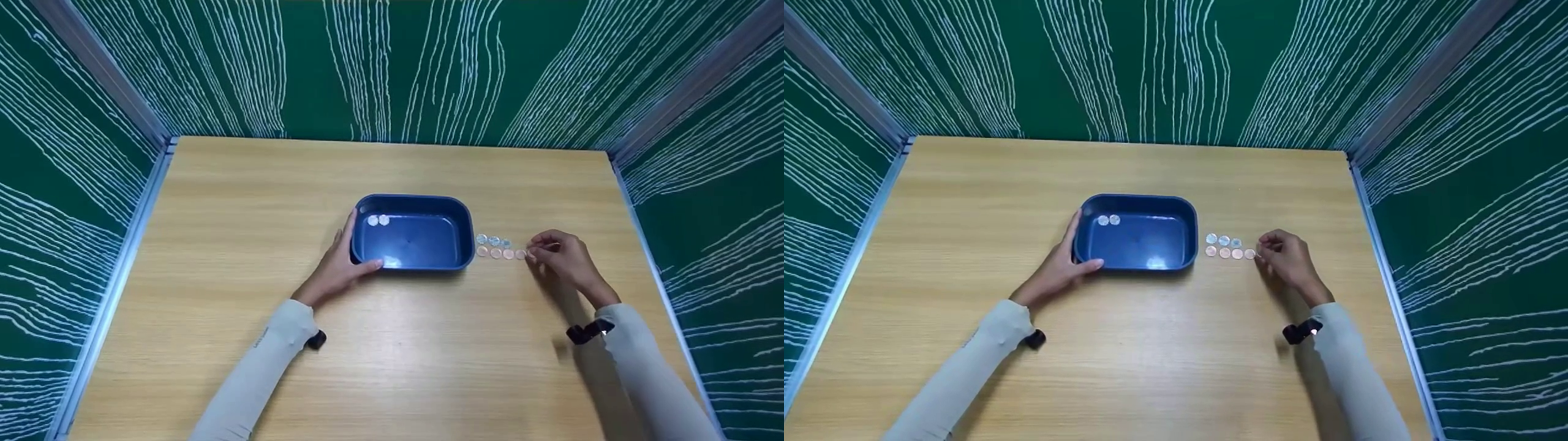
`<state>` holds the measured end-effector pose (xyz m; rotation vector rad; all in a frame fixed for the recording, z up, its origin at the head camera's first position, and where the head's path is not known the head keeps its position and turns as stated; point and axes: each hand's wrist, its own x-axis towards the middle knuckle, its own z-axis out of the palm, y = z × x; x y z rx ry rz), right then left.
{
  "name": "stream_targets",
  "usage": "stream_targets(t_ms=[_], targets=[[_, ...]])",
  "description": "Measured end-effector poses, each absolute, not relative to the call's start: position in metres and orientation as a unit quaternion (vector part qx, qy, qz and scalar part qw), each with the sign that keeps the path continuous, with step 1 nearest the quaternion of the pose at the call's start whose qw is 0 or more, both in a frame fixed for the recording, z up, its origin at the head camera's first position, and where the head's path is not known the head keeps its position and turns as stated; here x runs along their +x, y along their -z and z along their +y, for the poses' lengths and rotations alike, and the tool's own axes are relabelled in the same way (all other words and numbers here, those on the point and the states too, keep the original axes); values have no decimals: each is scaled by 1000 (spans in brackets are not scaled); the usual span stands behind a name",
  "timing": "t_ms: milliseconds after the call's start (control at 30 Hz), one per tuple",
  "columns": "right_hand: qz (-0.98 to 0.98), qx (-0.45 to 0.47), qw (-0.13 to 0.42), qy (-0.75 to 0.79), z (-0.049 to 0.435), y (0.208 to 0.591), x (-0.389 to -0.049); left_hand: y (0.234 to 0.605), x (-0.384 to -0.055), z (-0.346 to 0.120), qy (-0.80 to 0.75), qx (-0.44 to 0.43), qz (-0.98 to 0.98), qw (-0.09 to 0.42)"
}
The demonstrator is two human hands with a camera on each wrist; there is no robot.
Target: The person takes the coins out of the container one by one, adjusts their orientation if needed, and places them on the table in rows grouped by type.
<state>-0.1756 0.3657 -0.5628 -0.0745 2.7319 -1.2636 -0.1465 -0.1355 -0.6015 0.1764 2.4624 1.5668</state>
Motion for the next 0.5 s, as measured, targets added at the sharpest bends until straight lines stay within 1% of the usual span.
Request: stream_targets(t_ms=[200, 367, 500], targets=[[900, -50, 69, 427, 341, 543, -182, 600, -147, -135, -533, 60, 837, 104], [896, -61, 85, 431, 319, 532, -188, 601, -147, -135, -531, 58, 839, 106], [896, -88, 79, 428, 303, 527, -195, 601, -146, -134, -528, 61, 840, 107]])
